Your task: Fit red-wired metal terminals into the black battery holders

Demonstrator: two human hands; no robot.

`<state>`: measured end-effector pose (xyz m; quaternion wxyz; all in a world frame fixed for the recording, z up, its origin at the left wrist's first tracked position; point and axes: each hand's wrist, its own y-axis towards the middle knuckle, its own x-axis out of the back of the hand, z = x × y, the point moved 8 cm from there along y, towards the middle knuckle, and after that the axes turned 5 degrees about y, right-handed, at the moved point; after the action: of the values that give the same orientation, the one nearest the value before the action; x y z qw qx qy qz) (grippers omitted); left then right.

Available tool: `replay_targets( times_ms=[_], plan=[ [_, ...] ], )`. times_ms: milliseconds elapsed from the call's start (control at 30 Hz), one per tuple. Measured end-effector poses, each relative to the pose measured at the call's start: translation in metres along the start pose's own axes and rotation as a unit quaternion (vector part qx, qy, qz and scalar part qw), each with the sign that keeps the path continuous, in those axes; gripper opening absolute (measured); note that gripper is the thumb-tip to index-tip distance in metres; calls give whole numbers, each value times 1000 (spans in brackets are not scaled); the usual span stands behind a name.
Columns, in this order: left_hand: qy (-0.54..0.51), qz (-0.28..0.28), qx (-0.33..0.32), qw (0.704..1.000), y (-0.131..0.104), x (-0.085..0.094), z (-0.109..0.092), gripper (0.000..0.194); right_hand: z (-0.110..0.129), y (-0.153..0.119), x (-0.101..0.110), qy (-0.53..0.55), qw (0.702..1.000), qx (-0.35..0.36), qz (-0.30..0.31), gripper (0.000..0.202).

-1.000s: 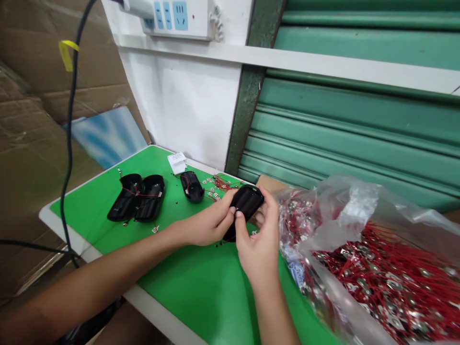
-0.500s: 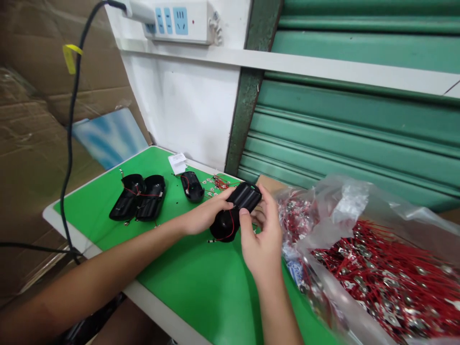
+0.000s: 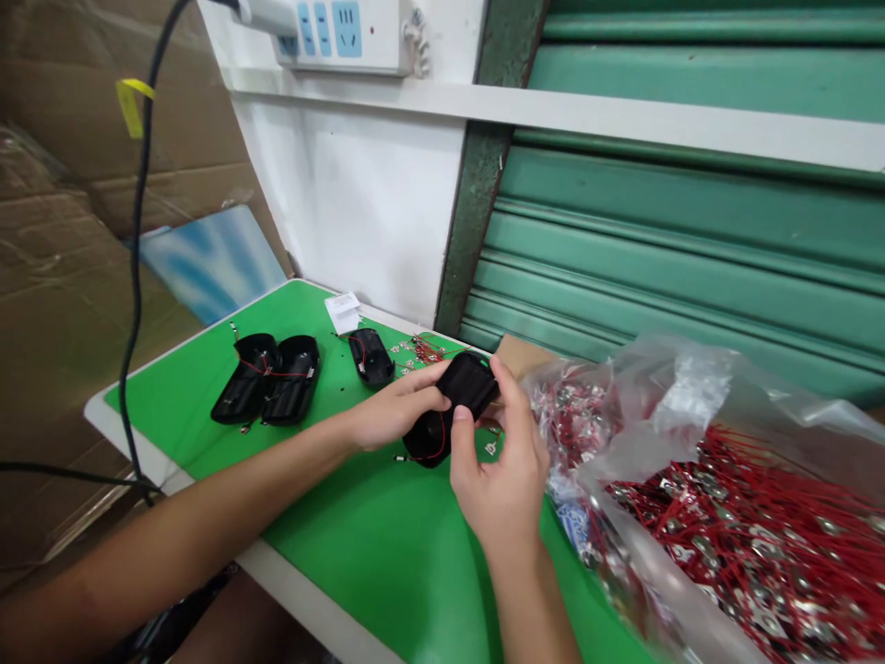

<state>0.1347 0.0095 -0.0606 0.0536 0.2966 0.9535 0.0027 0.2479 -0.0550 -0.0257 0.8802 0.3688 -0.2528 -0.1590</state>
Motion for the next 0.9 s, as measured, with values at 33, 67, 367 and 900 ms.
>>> replay_targets(
  times_ms=[33, 67, 367, 900],
  plan=[
    [-12, 4, 10, 1000, 1, 0, 3, 58, -1, 0, 0, 2, 1000, -5, 2, 58],
    [-26, 8, 17, 999, 2, 0, 5, 59, -3, 0, -1, 9, 1000, -13, 4, 57],
    [2, 56, 9, 998, -3, 3, 9, 59, -26, 1, -5, 123, 983, -137, 11, 54],
    [-143, -134, -10, 981, 8, 48, 5, 50, -45, 1, -13, -233, 948, -99, 195, 12]
  ],
)
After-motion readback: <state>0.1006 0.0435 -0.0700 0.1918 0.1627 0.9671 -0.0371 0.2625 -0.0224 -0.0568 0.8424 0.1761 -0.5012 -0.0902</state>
